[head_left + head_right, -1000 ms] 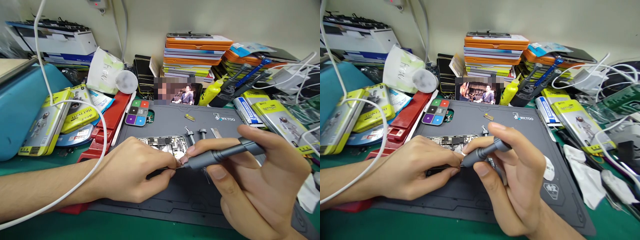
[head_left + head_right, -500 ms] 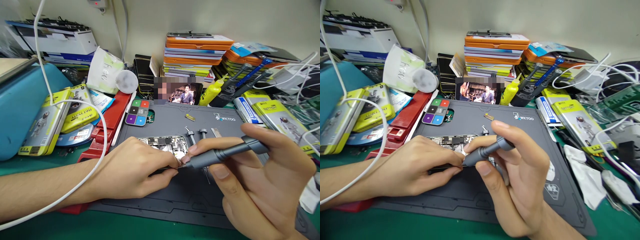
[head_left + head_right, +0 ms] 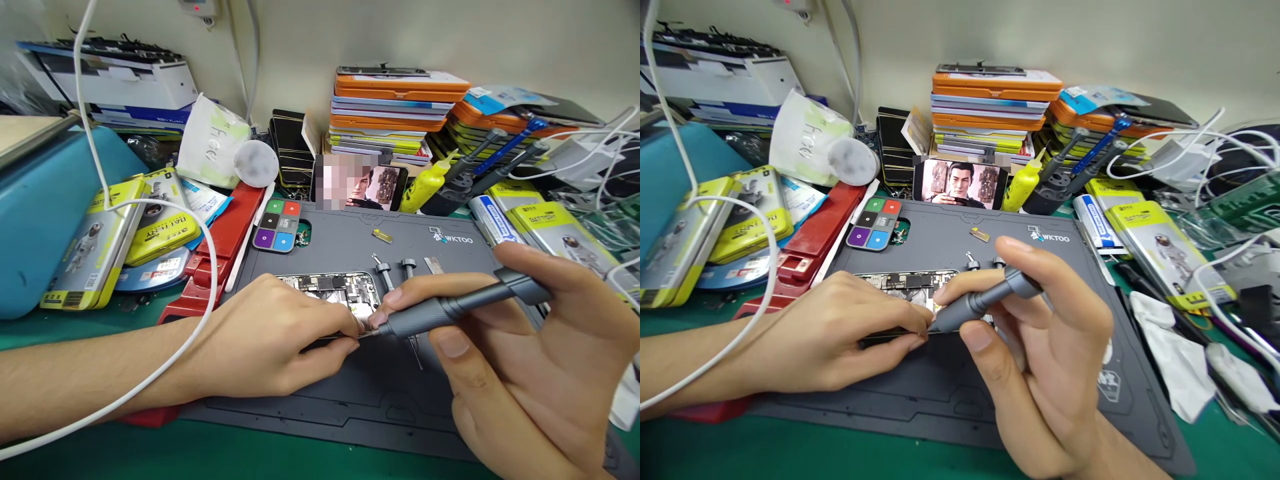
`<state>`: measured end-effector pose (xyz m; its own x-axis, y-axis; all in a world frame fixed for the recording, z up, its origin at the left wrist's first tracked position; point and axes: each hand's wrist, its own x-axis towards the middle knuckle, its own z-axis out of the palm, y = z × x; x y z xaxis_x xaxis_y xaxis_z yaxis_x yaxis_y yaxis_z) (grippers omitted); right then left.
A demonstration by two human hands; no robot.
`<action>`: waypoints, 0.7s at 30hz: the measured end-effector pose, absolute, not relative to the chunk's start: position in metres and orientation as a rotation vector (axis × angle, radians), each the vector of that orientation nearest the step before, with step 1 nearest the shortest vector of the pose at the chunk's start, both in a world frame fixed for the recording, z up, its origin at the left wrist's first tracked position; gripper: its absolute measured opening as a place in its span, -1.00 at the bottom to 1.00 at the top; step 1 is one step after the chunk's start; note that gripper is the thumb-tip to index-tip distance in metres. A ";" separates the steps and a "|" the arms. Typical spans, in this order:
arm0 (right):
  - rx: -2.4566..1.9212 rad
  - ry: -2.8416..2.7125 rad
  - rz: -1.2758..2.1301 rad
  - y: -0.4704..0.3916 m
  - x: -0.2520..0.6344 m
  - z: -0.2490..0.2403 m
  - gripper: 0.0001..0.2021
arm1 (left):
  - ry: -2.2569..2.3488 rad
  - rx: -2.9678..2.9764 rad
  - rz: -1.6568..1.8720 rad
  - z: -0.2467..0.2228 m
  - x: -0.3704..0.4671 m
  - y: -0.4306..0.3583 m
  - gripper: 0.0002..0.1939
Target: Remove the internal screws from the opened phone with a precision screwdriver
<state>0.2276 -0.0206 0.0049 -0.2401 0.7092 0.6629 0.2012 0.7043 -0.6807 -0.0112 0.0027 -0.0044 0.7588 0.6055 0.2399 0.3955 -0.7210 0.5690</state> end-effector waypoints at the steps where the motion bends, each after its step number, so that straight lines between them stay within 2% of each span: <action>1: -0.717 -1.783 0.569 -0.020 0.227 0.005 -0.29 | 0.754 2.457 0.565 -0.004 -0.011 0.003 -0.92; 21: -0.716 -1.744 0.626 -0.020 0.224 0.002 -0.29 | 0.759 2.458 0.576 -0.002 -0.012 0.002 -0.93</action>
